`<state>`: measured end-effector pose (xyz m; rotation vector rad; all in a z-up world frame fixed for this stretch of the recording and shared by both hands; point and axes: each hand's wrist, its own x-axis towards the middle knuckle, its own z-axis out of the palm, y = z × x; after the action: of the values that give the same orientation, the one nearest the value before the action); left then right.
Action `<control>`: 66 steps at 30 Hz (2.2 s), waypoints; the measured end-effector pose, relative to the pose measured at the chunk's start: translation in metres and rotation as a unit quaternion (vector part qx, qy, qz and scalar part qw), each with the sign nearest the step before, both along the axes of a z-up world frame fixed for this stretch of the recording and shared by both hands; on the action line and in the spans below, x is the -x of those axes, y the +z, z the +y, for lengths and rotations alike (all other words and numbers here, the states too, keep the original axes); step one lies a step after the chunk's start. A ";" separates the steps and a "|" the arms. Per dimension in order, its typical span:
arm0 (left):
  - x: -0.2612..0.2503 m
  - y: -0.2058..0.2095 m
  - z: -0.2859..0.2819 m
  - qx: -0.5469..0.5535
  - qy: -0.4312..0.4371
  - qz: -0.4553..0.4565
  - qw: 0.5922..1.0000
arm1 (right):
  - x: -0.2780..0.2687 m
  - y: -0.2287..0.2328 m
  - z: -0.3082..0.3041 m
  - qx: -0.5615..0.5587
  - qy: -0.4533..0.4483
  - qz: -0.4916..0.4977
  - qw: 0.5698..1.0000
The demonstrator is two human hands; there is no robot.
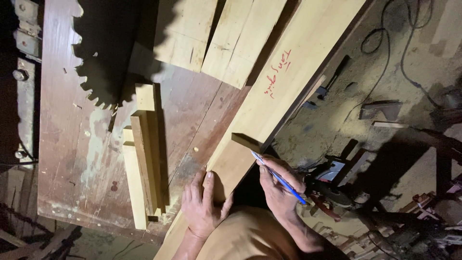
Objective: The person aligns wooden planks on a workbench and uses a blue marker to write labels on them. The person repeatedly picks up planks, positions them, and marks them with text.
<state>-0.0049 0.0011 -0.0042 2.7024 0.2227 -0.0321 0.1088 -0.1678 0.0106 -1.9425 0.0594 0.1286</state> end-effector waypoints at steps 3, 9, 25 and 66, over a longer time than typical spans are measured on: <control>-0.002 0.001 0.001 0.012 -0.006 -0.004 1.000 | 0.002 0.001 -0.001 -0.009 -0.002 0.012 1.000; -0.004 0.000 0.001 0.008 -0.009 -0.016 1.000 | 0.003 0.000 -0.002 -0.017 -0.006 0.033 0.999; -0.003 0.000 -0.002 -0.004 -0.001 -0.009 1.000 | -0.006 0.010 -0.002 0.041 0.005 0.042 0.998; -0.002 0.000 0.001 0.009 -0.009 0.003 1.000 | -0.009 0.009 -0.003 0.033 0.039 -0.007 0.999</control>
<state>-0.0030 0.0019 -0.0047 2.6869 0.1997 -0.0461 0.1177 -0.1706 0.0191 -2.0126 -0.0213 0.1675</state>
